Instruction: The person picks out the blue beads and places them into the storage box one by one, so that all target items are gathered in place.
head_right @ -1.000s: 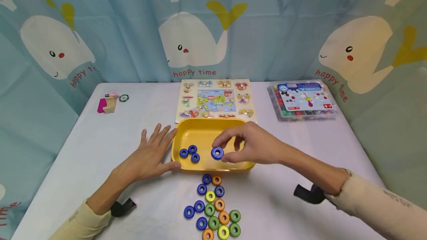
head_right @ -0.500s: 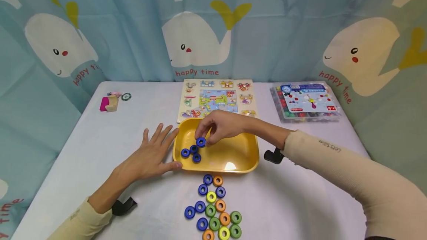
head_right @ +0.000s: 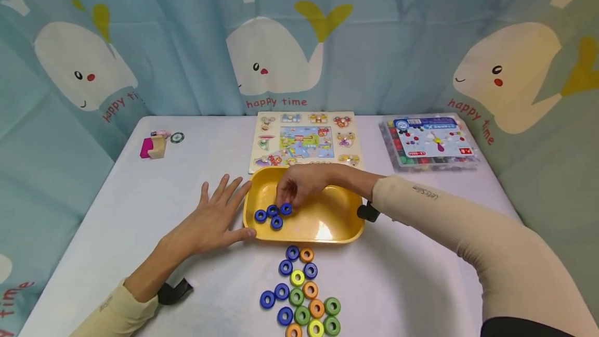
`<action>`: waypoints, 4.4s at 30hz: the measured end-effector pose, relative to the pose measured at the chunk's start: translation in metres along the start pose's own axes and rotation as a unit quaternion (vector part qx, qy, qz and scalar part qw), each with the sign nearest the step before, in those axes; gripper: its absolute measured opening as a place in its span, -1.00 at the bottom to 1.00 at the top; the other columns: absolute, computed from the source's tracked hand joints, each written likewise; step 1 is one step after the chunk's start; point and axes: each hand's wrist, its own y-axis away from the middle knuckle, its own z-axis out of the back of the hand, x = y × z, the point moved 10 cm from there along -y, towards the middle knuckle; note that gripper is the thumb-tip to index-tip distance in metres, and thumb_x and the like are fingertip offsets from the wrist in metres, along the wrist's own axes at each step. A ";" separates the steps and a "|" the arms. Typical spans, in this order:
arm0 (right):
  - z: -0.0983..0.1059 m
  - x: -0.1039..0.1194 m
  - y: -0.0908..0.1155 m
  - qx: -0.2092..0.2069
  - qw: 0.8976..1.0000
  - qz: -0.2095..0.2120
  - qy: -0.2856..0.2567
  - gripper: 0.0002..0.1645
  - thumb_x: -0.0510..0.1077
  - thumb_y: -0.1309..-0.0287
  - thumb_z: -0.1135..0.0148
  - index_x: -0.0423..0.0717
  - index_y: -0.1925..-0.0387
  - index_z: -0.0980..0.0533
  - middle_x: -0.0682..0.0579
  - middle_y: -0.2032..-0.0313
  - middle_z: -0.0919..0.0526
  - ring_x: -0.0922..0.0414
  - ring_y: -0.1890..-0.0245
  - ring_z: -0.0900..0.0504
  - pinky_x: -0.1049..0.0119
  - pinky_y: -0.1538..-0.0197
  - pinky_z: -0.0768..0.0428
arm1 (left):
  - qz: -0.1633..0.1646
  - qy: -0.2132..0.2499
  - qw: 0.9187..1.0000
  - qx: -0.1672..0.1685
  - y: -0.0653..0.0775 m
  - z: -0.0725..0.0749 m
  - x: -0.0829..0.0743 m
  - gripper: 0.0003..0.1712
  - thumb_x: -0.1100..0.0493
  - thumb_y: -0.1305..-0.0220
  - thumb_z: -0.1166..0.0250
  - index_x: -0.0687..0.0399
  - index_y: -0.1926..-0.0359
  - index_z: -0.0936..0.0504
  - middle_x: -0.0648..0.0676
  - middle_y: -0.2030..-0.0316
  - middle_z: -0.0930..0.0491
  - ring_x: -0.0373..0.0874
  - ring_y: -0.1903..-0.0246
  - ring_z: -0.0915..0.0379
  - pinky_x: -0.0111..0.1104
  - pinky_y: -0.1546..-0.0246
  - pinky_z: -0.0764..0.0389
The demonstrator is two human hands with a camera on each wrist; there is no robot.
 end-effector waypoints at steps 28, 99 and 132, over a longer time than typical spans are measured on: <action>-0.009 -0.013 -0.018 0.028 0.999 -0.041 -0.002 -0.64 -0.42 0.11 -0.38 -0.16 0.18 -0.64 -0.04 0.33 -0.68 0.10 0.32 -0.57 0.28 0.17 -0.56 | 0.001 -0.016 1.000 -0.004 0.000 -0.001 0.000 0.21 -0.71 0.08 0.32 -0.16 -0.47 0.28 0.13 -0.43 0.14 0.12 -0.38 0.45 0.21 -0.20 0.35; -0.129 0.002 0.119 -0.392 0.909 -0.124 0.073 -0.53 -0.04 0.11 -0.46 0.23 0.06 -0.59 0.41 0.14 -0.59 0.35 0.11 -0.54 0.34 0.04 -0.48 | 0.003 -0.007 1.000 -0.002 0.000 -0.002 -0.002 0.20 -0.70 0.07 0.29 -0.16 -0.47 0.27 0.14 -0.42 0.13 0.12 -0.39 0.44 0.20 -0.21 0.36; -0.005 0.031 0.100 -0.345 0.933 -0.084 -0.051 -0.65 -0.12 0.01 -0.40 0.04 0.11 -0.60 0.15 0.20 -0.65 0.10 0.22 -0.59 0.27 0.19 -0.59 | 0.009 -0.008 1.000 -0.003 0.002 -0.002 0.000 0.20 -0.69 0.06 0.26 -0.17 -0.47 0.29 0.12 -0.43 0.12 0.11 -0.39 0.45 0.18 -0.21 0.37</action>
